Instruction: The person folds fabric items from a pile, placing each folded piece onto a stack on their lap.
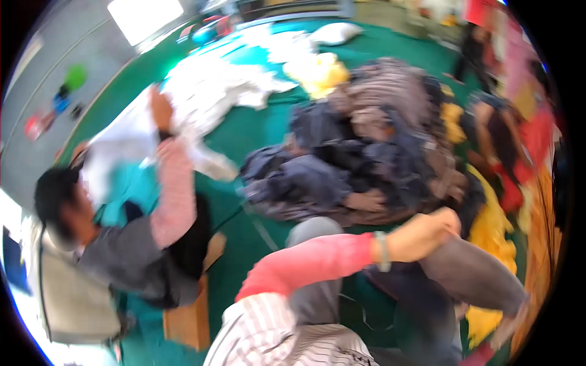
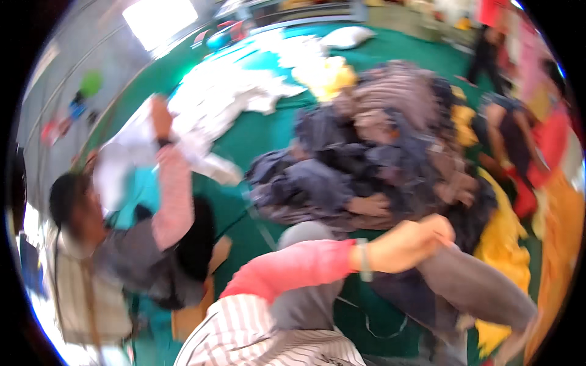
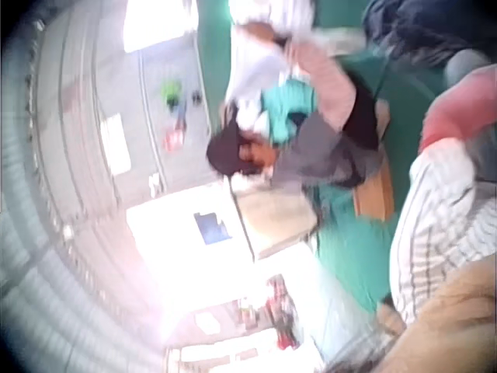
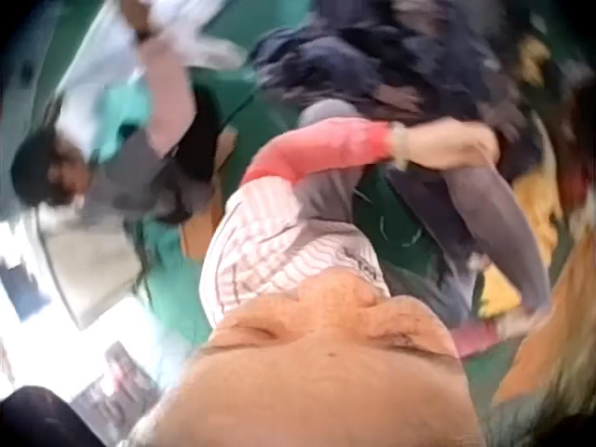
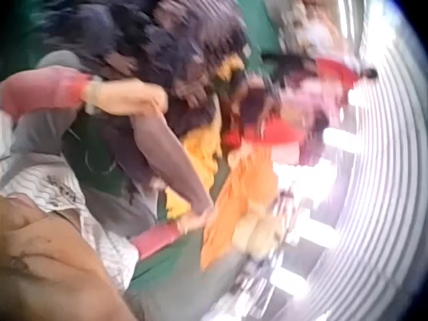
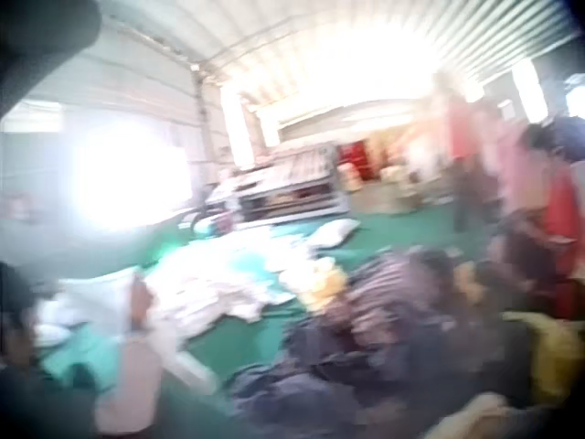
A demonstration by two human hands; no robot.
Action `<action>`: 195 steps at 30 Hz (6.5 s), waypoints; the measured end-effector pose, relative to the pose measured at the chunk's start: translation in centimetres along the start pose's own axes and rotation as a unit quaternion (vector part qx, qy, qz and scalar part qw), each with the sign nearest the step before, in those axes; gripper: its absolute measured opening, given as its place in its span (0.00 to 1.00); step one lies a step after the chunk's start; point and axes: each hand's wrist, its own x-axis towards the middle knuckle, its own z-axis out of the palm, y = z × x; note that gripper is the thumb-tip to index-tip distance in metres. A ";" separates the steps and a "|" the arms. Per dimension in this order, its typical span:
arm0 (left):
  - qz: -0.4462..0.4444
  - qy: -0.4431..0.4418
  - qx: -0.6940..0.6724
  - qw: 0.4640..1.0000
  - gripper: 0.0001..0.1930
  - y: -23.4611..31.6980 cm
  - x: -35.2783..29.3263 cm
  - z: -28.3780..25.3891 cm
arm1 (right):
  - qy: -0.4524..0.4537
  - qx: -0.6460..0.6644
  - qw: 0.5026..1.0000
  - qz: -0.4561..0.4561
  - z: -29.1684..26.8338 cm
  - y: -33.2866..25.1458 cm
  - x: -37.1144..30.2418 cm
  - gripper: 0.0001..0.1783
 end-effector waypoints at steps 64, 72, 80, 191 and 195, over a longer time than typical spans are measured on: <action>-0.083 -0.293 0.535 0.788 0.42 -7.4 -6.8 5.0 | -0.352 -0.663 0.640 -0.163 13.6 9.6 -8.7 0.39; -0.142 -0.303 0.452 0.827 0.42 -13.9 -8.6 2.7 | -0.430 -0.690 0.579 -0.049 11.6 11.8 -10.1 0.50; -0.358 -0.124 0.548 0.746 0.46 -30.6 -8.7 -10.6 | -0.438 -0.646 0.623 -0.040 12.8 10.4 -7.6 0.38; -0.120 0.047 -0.583 0.802 0.20 -7.4 10.0 -6.4 | -0.111 0.050 0.991 -0.050 24.2 1.9 6.0 0.20; -0.228 0.119 -0.460 0.850 0.19 -5.7 11.3 -4.6 | -0.158 0.057 0.986 0.006 21.9 0.8 6.3 0.21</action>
